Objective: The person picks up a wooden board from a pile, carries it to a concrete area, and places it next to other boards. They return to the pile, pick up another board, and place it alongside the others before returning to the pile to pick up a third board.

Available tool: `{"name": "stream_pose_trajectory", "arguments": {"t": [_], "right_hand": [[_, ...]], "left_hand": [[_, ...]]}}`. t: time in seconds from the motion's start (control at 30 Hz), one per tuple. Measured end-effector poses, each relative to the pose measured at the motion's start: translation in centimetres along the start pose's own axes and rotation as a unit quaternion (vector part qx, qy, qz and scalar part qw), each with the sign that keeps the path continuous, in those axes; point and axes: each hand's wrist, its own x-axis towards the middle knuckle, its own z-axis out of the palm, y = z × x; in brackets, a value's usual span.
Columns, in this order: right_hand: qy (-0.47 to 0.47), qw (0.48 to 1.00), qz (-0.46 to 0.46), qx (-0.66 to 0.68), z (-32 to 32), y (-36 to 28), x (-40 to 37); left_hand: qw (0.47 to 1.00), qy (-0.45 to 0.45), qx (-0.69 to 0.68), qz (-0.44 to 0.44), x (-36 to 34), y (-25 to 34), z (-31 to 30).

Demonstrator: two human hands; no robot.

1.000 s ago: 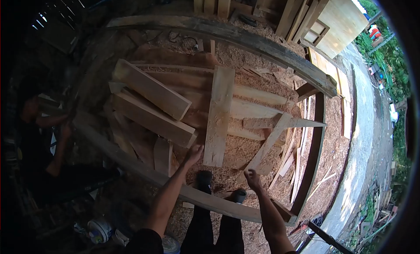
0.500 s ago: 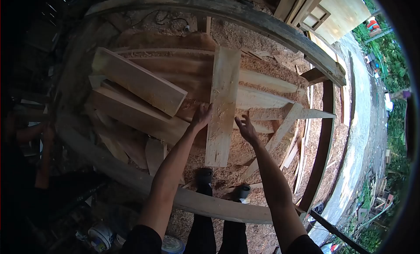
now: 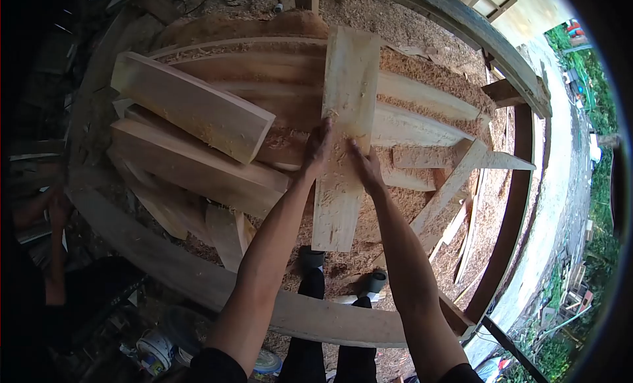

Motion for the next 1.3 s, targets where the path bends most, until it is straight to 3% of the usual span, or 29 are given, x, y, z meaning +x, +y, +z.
{"name": "stream_pose_trajectory", "arguments": {"t": [0.1, 0.23, 0.3, 0.33, 0.43, 0.5, 0.53, 0.57, 0.6, 0.63, 0.67, 0.7, 0.77, 0.83, 0.9, 1.0, 1.03, 1.07, 1.13, 1.2, 1.27, 1.3], "right_hand": [[-0.015, 0.999, -0.014, 0.039, 0.0, 0.6, 0.2], [0.003, 1.0, -0.026, -0.017, -0.1, 0.8, -0.7], [-0.003, 0.999, -0.026, -0.023, -0.6, 1.2, -2.3], [-0.003, 0.999, 0.014, -0.048, -0.8, 0.8, -3.9], [0.019, 0.997, 0.056, -0.056, -2.1, -5.4, -9.9], [0.064, 0.997, 0.009, -0.045, -3.1, -7.2, -13.4], [0.1, 0.985, 0.045, -0.134, -4.0, -8.6, -15.5], [0.055, 0.991, 0.064, -0.1, -5.5, -13.9, -19.1], [0.096, 0.967, 0.1, -0.212, -6.4, -13.9, -20.5], [0.071, 0.991, 0.07, -0.084, -7.2, -10.3, -20.8], [0.052, 0.986, 0.122, -0.097, -8.8, -16.8, -25.2], [0.041, 0.994, 0.091, -0.034, -9.9, -16.6, -27.1], [0.073, 0.997, 0.023, -0.002, -12.3, -14.7, -29.7], [0.102, 0.994, 0.002, 0.031, -14.8, -18.1, -35.6], [0.045, 0.992, -0.002, 0.116, -16.6, -16.2, -38.2], [0.166, 0.974, -0.005, 0.153, -18.4, -22.5, -47.3], [0.209, 0.97, -0.036, 0.121, -19.3, -20.7, -47.9], [0.232, 0.963, -0.053, 0.125, -21.2, -20.4, -48.6], [0.278, 0.953, -0.045, 0.114, -22.0, -19.1, -52.7], [0.32, 0.935, -0.014, 0.15, -23.1, -17.7, -55.9], [0.401, 0.902, 0.05, 0.152, -24.9, -14.0, -57.1], [0.359, 0.914, 0.023, 0.185, -25.7, -14.2, -59.3]], "left_hand": [[1.0, -0.004, -0.026, 0.0, -0.8, 1.9, 0.0], [1.0, -0.003, 0.0, 0.012, -1.6, 3.6, -0.2], [0.987, -0.028, 0.068, -0.141, -4.0, 5.7, -1.0], [0.982, -0.049, 0.083, -0.162, -5.3, 6.2, -1.5], [0.968, -0.075, 0.136, -0.196, -9.0, 10.2, -1.6], [0.976, -0.029, 0.158, -0.148, -11.8, 11.2, -0.9], [0.977, -0.045, 0.133, -0.157, -13.7, 13.0, -0.4], [0.978, -0.065, 0.11, -0.166, -15.3, 15.3, 0.0], [0.977, -0.079, 0.093, -0.173, -17.3, 18.3, 0.5], [0.976, -0.09, 0.077, -0.182, -19.5, 20.8, 0.9], [0.976, -0.075, 0.049, -0.198, -21.3, 22.0, 1.7], [0.974, -0.059, 0.021, -0.218, -23.3, 23.1, 2.2], [0.972, -0.118, -0.03, -0.2, -26.5, 26.6, 3.4], [0.961, -0.171, -0.069, -0.205, -29.7, 29.8, 5.0], [0.951, -0.193, -0.043, -0.238, -32.4, 31.4, 6.4], [0.933, -0.251, 0.048, -0.255, -37.1, 35.2, 9.0], [0.93, -0.271, 0.056, -0.241, -37.8, 33.9, 10.3], [0.946, -0.296, 0.116, -0.064, -37.4, 31.3, 12.5], [0.924, -0.321, 0.178, 0.107, -41.5, 31.4, 13.6], [0.919, -0.363, 0.095, -0.119, -45.1, 34.7, 16.1], [0.899, -0.404, 0.108, -0.127, -49.1, 37.7, 17.6], [0.88, -0.439, 0.123, -0.136, -50.9, 38.0, 17.7]]}}
